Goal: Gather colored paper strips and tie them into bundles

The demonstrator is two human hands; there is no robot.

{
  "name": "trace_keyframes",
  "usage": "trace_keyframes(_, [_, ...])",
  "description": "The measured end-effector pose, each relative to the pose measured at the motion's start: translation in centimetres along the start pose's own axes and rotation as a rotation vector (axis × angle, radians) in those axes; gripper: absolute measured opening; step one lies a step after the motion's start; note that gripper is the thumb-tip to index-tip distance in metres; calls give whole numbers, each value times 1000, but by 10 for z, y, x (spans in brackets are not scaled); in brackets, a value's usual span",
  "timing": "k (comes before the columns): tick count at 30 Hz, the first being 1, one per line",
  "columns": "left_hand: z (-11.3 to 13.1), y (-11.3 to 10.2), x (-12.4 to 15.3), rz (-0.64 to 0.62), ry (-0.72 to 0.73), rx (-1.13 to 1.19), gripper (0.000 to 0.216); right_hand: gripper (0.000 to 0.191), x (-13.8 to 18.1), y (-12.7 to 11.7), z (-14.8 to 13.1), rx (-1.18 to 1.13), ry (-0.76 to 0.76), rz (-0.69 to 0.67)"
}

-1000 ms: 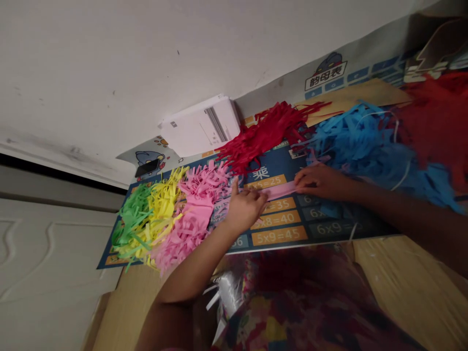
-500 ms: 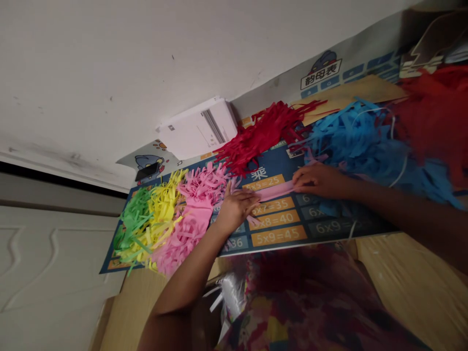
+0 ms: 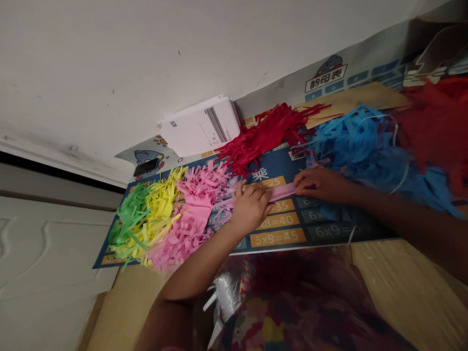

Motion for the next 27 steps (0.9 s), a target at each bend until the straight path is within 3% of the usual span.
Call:
trace_keyframes(7, [-17, 7, -4, -106, -203, 198, 15, 31, -2, 2, 5, 11, 16, -11])
trace_keyframes(13, [-29, 5, -8, -179, -286, 309, 28, 35, -14, -1, 5, 54, 47, -7])
trace_keyframes(20, [-28, 6, -16, -221, -415, 216, 32, 27, -20, -3, 4, 133, 65, -8])
trace_keyframes(27, [-26, 9, -19, -237, -411, 170, 32, 29, -15, 1, 8, 140, 68, 17])
Point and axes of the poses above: each hand's wrist, its own x-axis away from the middle knuckle, its own y-axis out of the palm, z = x × y, the point moved 3 cm from there along -x, towards the middle knuckle, and after that the axes turned 9 degrees about -y, right-handed, at the moved point
